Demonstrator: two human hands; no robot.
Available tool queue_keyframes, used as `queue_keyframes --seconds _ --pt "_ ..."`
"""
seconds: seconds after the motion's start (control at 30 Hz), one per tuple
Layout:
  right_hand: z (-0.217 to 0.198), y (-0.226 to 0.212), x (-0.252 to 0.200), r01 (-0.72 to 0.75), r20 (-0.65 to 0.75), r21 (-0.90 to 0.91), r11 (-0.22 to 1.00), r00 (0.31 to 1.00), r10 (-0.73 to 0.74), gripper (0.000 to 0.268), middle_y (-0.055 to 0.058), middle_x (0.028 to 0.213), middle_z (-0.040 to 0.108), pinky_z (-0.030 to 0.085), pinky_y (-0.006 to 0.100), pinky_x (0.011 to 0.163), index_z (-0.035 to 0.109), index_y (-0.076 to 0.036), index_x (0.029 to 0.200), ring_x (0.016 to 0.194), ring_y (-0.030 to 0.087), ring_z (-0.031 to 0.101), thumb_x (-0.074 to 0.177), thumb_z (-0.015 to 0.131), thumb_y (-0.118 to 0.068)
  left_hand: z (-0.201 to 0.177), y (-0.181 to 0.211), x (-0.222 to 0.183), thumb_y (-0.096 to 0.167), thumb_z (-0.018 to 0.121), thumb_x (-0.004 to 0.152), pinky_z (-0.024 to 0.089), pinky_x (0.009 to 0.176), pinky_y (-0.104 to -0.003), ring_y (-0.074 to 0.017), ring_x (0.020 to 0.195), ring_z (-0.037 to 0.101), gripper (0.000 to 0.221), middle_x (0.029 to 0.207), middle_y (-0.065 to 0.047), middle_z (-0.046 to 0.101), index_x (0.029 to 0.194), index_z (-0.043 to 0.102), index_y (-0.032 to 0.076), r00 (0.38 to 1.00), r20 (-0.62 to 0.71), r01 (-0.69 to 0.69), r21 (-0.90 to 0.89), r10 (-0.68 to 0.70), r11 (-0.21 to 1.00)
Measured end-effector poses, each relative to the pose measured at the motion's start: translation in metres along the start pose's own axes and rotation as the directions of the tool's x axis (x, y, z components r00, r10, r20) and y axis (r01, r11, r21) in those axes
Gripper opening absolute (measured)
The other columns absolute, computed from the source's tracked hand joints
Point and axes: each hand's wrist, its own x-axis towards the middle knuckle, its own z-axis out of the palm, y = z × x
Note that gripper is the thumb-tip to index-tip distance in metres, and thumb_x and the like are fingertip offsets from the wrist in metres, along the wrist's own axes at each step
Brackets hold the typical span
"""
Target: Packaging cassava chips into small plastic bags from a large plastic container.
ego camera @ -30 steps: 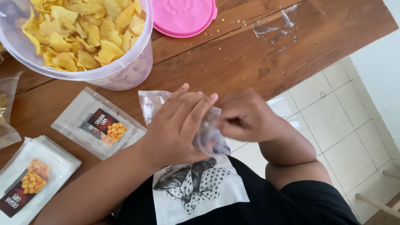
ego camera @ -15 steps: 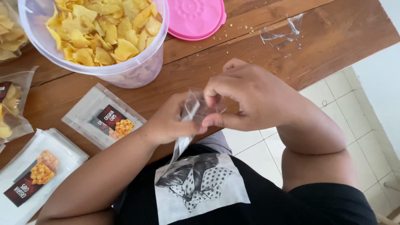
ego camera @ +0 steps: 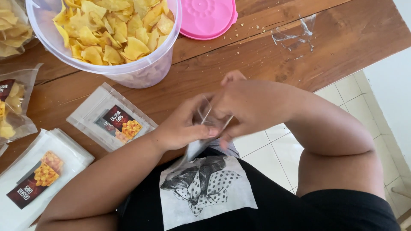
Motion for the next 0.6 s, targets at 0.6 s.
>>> queue_keyframes --seconds 0.6 --pt "-0.012 0.006 -0.076 0.005 -0.3 -0.345 0.939 0.947 -0.115 0.025 -0.012 0.108 0.072 0.007 0.075 0.1 0.078 -0.037 0.106 0.105 0.004 0.063 0.096 0.055 -0.037 0.015 -0.008 0.003 0.015 0.057 0.079 0.046 0.1 -0.037 -0.0236 0.118 0.061 0.062 0.132 -0.008 0.062 0.14 0.048 0.008 0.991 0.111 0.042 0.295 -0.078 0.955"
